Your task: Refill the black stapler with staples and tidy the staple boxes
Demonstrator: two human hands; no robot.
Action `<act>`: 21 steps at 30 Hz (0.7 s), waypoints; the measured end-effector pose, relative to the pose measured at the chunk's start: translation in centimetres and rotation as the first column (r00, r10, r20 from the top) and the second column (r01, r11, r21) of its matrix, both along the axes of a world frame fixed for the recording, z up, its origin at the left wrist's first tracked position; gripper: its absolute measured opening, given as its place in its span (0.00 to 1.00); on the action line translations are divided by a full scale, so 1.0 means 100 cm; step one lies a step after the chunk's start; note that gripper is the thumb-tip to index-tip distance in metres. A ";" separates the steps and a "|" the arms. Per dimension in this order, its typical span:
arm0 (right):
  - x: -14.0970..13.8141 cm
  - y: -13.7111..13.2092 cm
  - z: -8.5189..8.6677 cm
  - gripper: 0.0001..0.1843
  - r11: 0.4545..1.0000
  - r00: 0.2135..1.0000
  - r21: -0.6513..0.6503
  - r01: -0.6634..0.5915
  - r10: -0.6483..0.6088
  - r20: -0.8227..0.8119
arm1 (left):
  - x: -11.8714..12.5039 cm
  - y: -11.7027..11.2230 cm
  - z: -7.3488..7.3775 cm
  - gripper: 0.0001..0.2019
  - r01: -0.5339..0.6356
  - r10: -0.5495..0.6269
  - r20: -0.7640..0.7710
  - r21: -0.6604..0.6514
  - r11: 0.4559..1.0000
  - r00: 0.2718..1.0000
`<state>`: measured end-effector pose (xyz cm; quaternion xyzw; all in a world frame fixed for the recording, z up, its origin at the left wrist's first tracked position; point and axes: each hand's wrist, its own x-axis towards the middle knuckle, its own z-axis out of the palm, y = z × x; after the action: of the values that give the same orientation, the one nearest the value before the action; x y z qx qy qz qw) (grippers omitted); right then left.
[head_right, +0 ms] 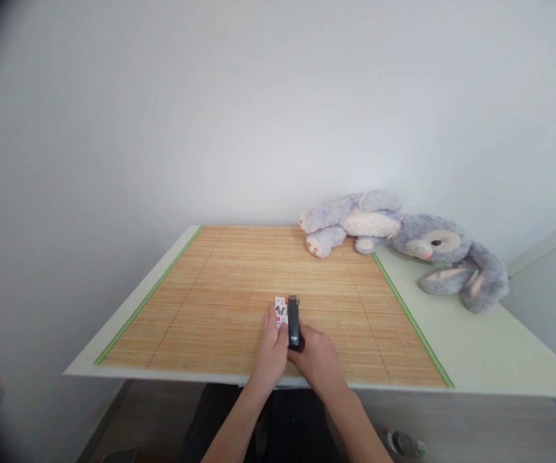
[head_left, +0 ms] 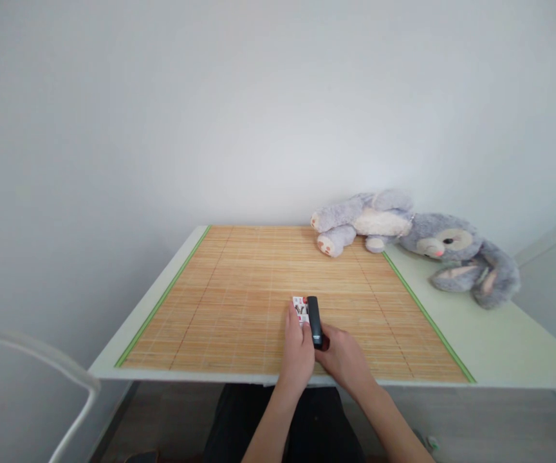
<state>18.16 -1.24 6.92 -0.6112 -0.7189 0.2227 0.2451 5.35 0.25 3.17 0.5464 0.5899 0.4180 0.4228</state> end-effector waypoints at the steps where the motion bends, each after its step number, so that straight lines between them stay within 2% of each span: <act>1: 0.004 0.001 0.001 0.08 1.000 1.000 -0.008 -0.001 0.001 0.000 | 0.003 0.001 0.000 0.34 0.011 -0.011 -0.004 -0.005 1.000 1.000; 5: 0.035 0.007 0.005 0.07 1.000 1.000 -0.029 0.002 -0.002 0.006 | 0.031 0.006 -0.001 0.35 0.078 -0.078 0.000 -0.015 0.997 0.997; 15: 0.158 0.013 -0.003 0.10 0.985 0.990 -0.134 0.109 -0.095 0.108 | 0.147 0.019 0.008 0.39 0.259 -0.261 -0.017 -0.082 0.963 0.965; 18: 0.179 0.011 -0.004 0.11 0.984 0.989 -0.136 0.114 -0.100 0.108 | 0.169 0.019 0.010 0.39 0.274 -0.275 0.004 -0.100 0.957 0.962; 21: 0.190 0.009 -0.005 0.13 0.982 0.988 -0.133 0.131 -0.118 0.100 | 0.178 0.017 0.008 0.39 0.289 -0.289 0.017 -0.093 0.953 0.957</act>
<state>37.12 -0.38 6.40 -0.6803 -0.6723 0.2284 0.1820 23.18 1.94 3.97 0.6056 0.5219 0.3243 0.5057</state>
